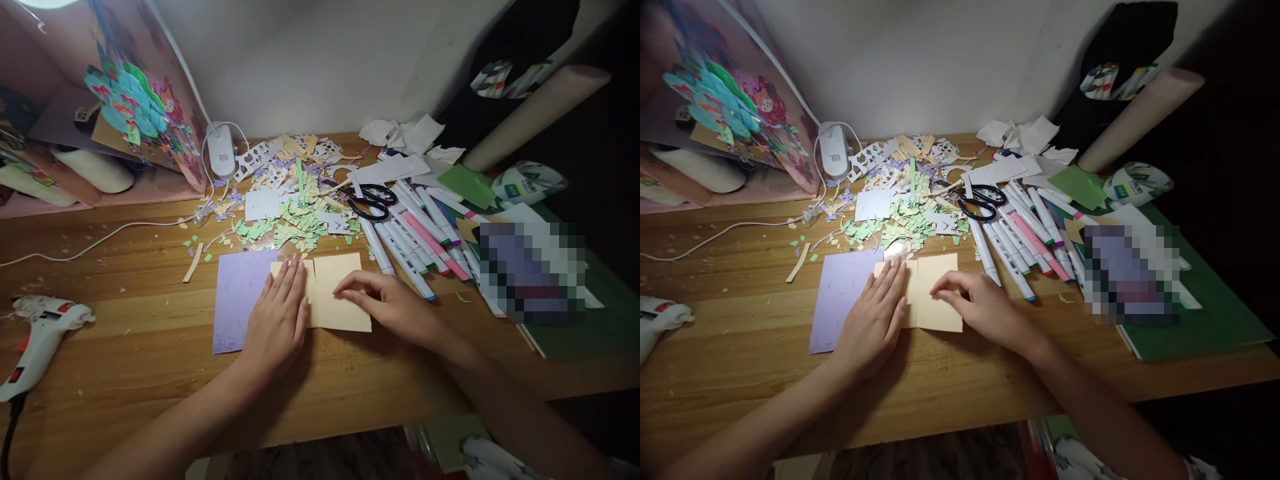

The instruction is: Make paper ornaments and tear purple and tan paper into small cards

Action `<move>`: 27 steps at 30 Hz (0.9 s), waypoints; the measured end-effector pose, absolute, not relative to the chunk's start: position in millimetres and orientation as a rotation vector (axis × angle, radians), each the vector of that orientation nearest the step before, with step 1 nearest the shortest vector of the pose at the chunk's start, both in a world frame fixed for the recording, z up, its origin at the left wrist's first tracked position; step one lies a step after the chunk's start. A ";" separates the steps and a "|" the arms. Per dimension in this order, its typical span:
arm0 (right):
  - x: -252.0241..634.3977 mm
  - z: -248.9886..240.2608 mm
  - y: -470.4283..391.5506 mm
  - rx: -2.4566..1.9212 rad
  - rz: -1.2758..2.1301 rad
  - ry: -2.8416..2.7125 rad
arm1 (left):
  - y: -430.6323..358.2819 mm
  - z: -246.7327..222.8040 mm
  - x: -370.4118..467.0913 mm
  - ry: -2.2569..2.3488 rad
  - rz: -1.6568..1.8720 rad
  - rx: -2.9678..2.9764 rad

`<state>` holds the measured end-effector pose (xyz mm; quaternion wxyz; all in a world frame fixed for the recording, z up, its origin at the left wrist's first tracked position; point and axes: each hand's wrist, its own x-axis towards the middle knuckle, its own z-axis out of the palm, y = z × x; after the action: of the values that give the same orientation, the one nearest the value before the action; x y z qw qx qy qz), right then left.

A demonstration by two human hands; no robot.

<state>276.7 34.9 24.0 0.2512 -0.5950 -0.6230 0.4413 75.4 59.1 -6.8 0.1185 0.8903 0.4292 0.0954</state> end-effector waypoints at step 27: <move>277.8 30.6 18.7 -1.896 1.027 -1.546 | 64.4 -12.3 75.7 1.349 0.176 2.571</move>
<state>277.8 18.7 30.6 0.2419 -0.6934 -0.5654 0.3756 75.7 64.4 -12.3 0.1163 0.8778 0.4608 0.0601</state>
